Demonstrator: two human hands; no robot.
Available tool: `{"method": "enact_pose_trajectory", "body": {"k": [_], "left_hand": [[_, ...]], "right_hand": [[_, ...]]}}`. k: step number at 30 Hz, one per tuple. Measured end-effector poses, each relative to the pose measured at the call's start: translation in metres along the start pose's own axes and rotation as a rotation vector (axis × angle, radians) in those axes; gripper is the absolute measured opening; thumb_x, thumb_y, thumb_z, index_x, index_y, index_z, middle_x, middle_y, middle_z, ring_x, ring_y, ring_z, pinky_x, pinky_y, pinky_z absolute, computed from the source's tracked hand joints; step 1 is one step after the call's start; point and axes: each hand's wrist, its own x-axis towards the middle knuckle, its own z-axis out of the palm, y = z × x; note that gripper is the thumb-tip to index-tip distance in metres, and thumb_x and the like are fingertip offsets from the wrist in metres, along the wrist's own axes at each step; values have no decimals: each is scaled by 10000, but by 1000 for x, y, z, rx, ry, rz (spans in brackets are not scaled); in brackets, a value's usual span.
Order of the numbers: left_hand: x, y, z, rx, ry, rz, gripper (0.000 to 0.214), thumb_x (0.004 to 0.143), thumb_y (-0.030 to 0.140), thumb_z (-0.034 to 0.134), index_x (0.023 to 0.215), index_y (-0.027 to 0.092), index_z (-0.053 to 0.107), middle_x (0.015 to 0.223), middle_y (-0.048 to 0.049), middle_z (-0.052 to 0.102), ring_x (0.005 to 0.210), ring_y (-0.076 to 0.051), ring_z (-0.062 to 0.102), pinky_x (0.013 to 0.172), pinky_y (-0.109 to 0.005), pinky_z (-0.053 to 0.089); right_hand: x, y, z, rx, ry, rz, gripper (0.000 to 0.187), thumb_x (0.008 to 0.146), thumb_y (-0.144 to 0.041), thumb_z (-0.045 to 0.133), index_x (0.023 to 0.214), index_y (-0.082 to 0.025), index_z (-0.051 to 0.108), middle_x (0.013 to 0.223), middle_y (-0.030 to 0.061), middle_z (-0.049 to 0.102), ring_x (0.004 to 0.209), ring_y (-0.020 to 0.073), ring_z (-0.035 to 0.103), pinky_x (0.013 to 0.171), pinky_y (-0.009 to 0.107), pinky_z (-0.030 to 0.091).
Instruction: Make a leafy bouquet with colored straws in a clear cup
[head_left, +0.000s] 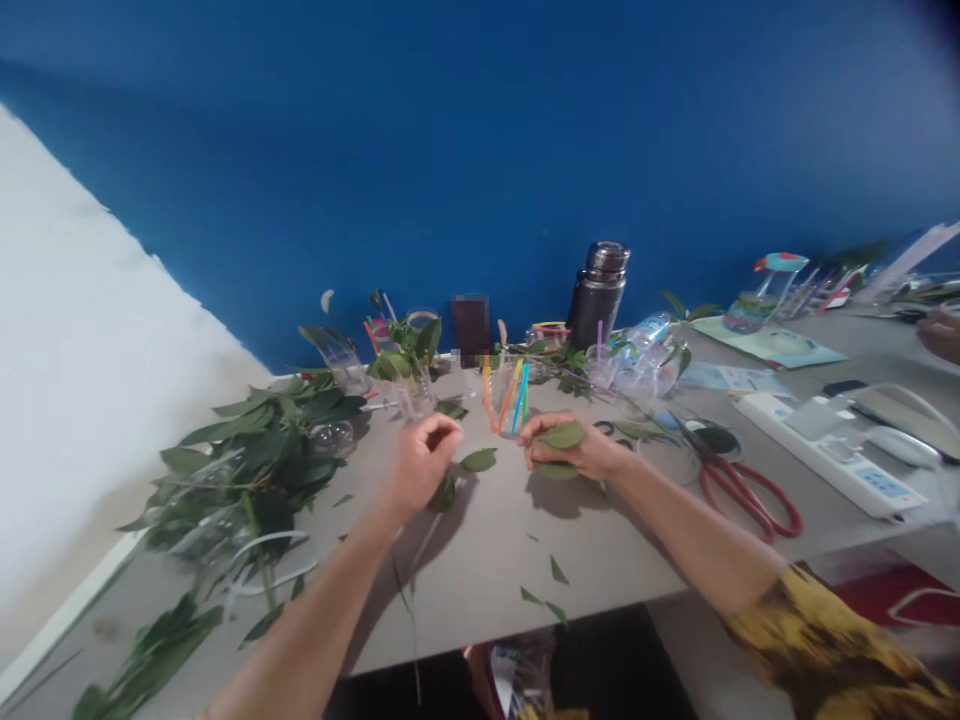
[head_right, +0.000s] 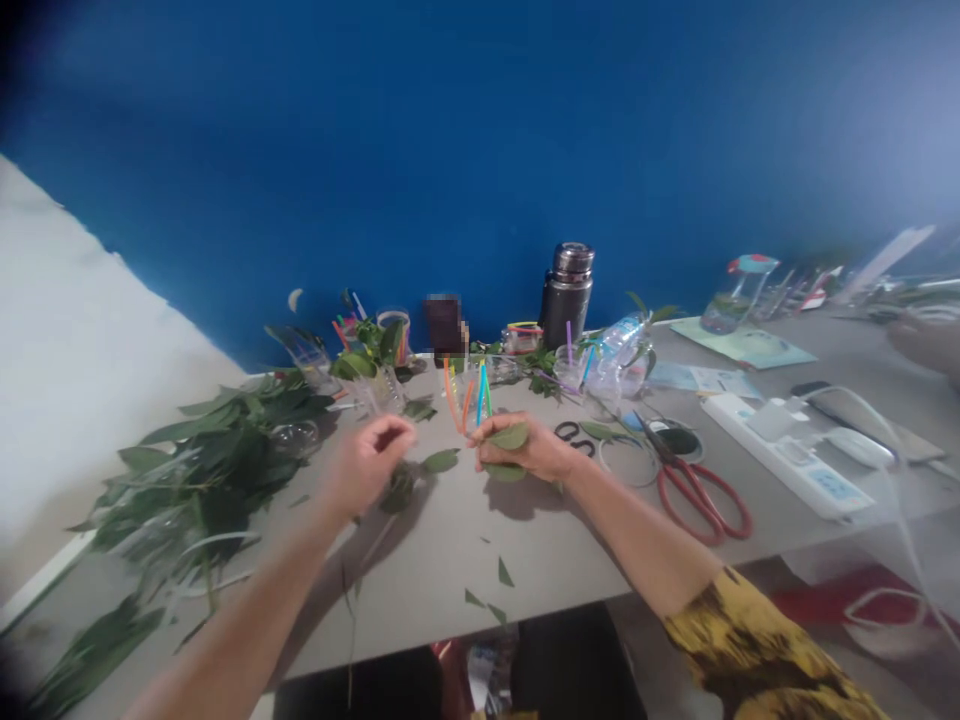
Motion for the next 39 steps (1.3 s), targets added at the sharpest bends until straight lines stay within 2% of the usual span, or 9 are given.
{"method": "enact_pose_trajectory", "body": {"k": [2,4,10,17,22,25,30,35,39], "left_hand": [[-10,7,23,-317,-254,-120,329,792,447,749,970,174,704,895,-56,732,709,-169,634,658,-288,523],[-18,11,41,-501,-349,-169,439,714,424,861,1024,164,691,919,-58,738,715,-156,649,631,-269,531],[-20,8,53,-590,-287,-266,355,669,403,896,790,152,677,596,27,603,519,-85,494,512,-217,403],[-19,8,41,-391,-206,-195,275,775,411,761,690,171,656,556,30,516,516,-95,406,516,-239,307],[-24,11,43,-158,-131,-12,300,835,367,667,601,202,580,596,-8,537,612,-148,456,563,-260,359],[-24,15,33,-132,-302,-31,283,788,338,673,572,200,552,575,9,500,590,-129,420,546,-250,328],[-25,27,-3,-345,-937,-168,335,745,482,805,629,182,712,566,-18,541,495,-113,398,479,-264,294],[-28,23,4,-464,-792,-200,443,739,607,860,757,172,779,609,-41,610,519,-120,471,509,-252,358],[-27,5,27,-365,-904,-224,343,781,490,817,749,164,717,621,-20,593,543,-117,442,526,-250,326]], "right_hand": [[1,2,13,-28,94,-64,474,749,-577,921,871,-161,730,779,36,701,670,133,603,610,249,463],[2,4,23,-79,165,-140,456,762,-587,905,816,-166,738,803,33,678,706,139,588,628,257,463],[0,8,31,-129,109,-112,428,798,-569,874,890,-160,788,809,41,678,700,141,560,616,257,457],[-4,8,12,71,-132,-88,657,863,-613,767,1371,-199,718,1040,74,720,731,138,591,621,246,463],[-1,14,21,-232,-1,-29,524,883,-577,771,1195,-156,792,829,37,706,692,143,568,608,250,429],[2,16,19,-520,34,-131,334,940,-493,720,894,-179,825,769,45,717,714,168,602,684,289,471],[3,10,-8,-767,127,-336,398,996,-534,647,848,-211,827,838,97,767,827,226,691,828,342,521],[1,2,-13,-729,134,-191,408,1019,-513,579,1108,-208,835,930,69,819,801,216,711,723,292,512],[-7,-14,-26,-1041,321,-66,330,1024,-350,546,911,-203,819,829,55,794,765,199,694,720,279,450]]}}
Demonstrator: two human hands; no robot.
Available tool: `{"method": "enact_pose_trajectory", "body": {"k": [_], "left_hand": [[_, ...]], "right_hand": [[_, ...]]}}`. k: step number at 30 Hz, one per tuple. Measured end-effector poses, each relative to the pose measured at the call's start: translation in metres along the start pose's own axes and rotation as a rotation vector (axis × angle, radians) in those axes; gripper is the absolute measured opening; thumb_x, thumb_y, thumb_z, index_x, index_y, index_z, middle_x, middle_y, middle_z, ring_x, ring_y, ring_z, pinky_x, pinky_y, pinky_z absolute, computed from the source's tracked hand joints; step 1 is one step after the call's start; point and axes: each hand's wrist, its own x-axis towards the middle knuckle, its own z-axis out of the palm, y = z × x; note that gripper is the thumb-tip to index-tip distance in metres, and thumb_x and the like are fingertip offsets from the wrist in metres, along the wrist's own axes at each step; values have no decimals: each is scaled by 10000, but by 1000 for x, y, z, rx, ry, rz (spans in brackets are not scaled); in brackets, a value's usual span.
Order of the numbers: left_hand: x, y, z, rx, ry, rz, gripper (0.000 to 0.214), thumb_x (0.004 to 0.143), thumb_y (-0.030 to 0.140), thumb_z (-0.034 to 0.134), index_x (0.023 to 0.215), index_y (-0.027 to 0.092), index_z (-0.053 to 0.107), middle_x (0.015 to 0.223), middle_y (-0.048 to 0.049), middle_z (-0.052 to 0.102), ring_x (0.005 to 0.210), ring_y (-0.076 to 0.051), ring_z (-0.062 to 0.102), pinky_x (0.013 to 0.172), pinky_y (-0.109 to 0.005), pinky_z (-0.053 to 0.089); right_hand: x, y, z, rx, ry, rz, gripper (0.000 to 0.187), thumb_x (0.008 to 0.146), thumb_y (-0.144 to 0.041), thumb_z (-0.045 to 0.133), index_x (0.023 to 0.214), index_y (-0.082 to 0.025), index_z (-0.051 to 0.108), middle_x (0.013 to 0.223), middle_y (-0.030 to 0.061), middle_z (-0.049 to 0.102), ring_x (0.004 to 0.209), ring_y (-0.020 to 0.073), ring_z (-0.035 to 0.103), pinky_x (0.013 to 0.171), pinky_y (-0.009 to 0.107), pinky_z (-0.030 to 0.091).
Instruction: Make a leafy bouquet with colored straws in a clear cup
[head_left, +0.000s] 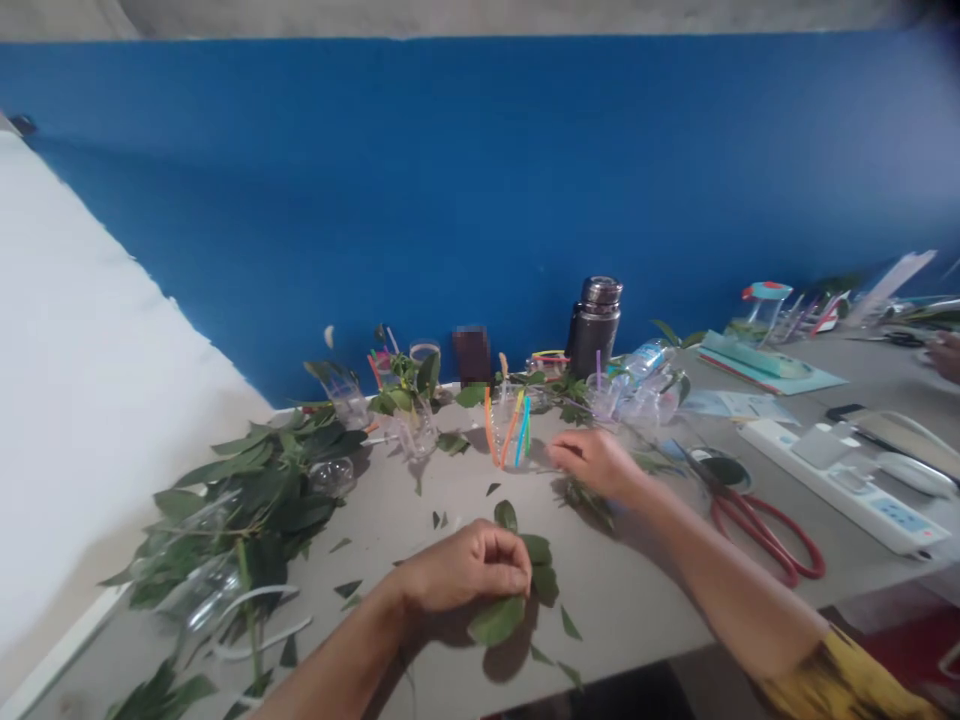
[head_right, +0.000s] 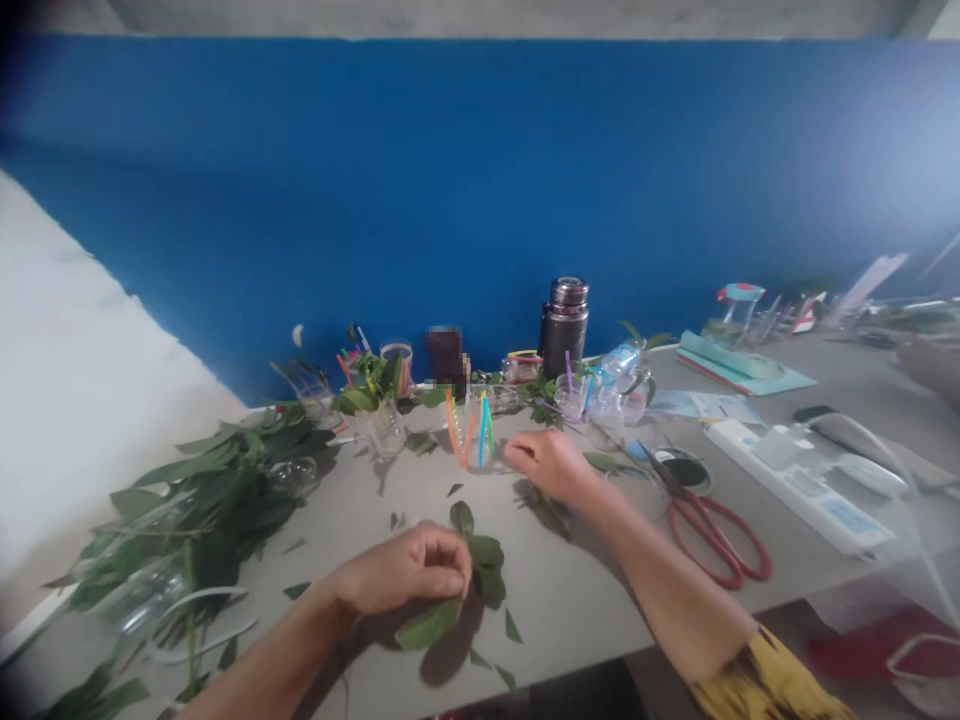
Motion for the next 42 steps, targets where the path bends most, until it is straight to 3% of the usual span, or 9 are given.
{"method": "enact_pose_trajectory", "body": {"k": [4,7,16,20,24,30,32,37,42], "left_hand": [[7,-7,-8,269,377,82,208,824,329,677,689,181,620,651,-3,564,613,-134,462,568,-249,331],[7,-2,-14,315,585,170,202,836,328,633,691,193,593,651,11,544,635,-138,470,591,-246,346],[17,-6,0,38,460,145,359,803,532,746,771,190,644,560,58,489,510,-103,398,506,-240,311],[20,-11,-4,-28,503,130,418,773,578,768,751,194,603,549,63,483,481,-90,387,477,-227,295],[23,-14,-8,-91,528,116,472,761,638,759,744,216,548,497,82,438,427,-87,358,434,-224,278],[24,-16,-11,-106,504,157,465,709,612,808,799,206,599,485,110,387,416,-74,307,413,-214,269],[23,-15,-11,-124,496,162,437,711,572,817,828,200,621,493,111,386,428,-71,303,416,-207,264],[24,-17,-9,-170,557,137,385,741,503,825,886,194,646,512,112,389,433,-65,283,403,-198,235],[24,-18,-10,-267,627,176,397,761,480,822,945,185,629,566,101,459,423,-52,331,423,-195,230]], "right_hand": [[-6,21,-27,-486,-201,181,213,947,-230,616,941,-198,827,990,119,815,932,266,746,745,295,447],[-12,33,-32,-644,-319,230,245,880,-129,619,998,-166,831,1107,169,800,1025,293,757,780,304,478],[-14,32,-34,-780,-382,138,217,897,-140,656,1034,-104,820,1142,217,784,1088,326,755,821,319,501],[-23,29,-41,-808,-352,52,174,921,-142,662,1033,-110,792,1098,199,795,1042,306,761,795,311,483],[-41,33,-53,-811,-173,22,212,939,-79,600,1094,-130,736,1003,147,785,929,271,734,756,312,443],[-58,40,-72,-843,184,-44,229,991,-57,525,1084,-155,710,1055,137,733,1022,276,655,866,333,441],[-56,34,-78,-913,132,18,216,974,-52,553,1065,-145,726,1060,162,736,1047,297,668,860,342,461],[-39,5,-102,-1006,-235,122,289,843,50,615,1016,-112,781,1026,207,783,1082,350,734,828,369,511],[-31,3,-141,-1002,-228,182,201,817,-8,672,935,-109,800,978,224,797,1011,383,764,840,424,544]]}}
